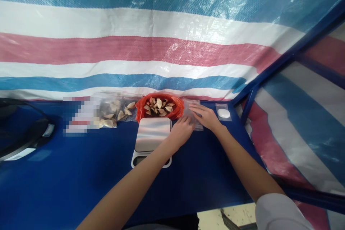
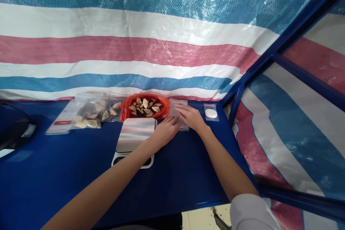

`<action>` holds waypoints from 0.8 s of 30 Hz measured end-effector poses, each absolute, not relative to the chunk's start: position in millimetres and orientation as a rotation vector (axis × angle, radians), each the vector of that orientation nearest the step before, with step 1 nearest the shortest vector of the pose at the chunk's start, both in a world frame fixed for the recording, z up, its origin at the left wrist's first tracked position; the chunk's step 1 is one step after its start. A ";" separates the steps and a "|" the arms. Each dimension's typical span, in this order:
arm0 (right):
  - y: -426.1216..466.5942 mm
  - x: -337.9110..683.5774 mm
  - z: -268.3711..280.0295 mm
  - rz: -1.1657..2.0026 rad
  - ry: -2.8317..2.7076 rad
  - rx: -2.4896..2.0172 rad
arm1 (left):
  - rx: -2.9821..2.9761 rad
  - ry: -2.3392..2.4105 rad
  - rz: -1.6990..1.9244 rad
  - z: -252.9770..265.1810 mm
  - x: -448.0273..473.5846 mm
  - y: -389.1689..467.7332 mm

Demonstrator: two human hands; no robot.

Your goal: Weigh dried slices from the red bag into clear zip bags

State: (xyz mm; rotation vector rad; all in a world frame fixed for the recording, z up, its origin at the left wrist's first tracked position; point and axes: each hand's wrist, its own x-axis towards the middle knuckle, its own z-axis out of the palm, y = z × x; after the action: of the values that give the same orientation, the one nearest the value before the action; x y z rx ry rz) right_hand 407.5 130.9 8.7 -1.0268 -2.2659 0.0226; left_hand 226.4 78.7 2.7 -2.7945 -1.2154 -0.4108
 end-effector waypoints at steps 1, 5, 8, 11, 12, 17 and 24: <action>135.4 406.7 4.5 0.041 -2.298 -1.024 | -2.792 -1.214 -0.436 0.9 226.5 78.2; 156.3 404.7 -11.5 0.069 -2.443 -1.061 | -2.772 -1.213 -0.519 -5.4 225.9 75.7; 165.3 403.9 -18.3 0.056 -2.510 -1.020 | -2.752 -1.197 -0.517 -6.7 225.2 75.2; 169.4 403.3 -21.5 0.030 -2.533 -0.974 | -2.739 -1.182 -0.469 -5.6 224.4 76.4; 170.7 403.1 -22.1 0.016 -2.537 -0.960 | -2.736 -1.178 -0.448 -4.9 224.1 77.0; 179.6 401.3 -22.6 -0.020 -2.567 -0.902 | -2.720 -1.190 -0.355 -3.3 221.6 79.2; 186.2 397.8 -21.5 0.003 -2.591 -0.924 | -2.767 -1.241 -0.380 -5.1 217.9 82.1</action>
State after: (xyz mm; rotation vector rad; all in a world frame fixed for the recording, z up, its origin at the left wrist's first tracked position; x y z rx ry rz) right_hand 397.8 186.2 -21.5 -0.9237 -2.5908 0.0028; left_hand 217.9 82.1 -5.1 -2.7665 -1.2405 -0.3799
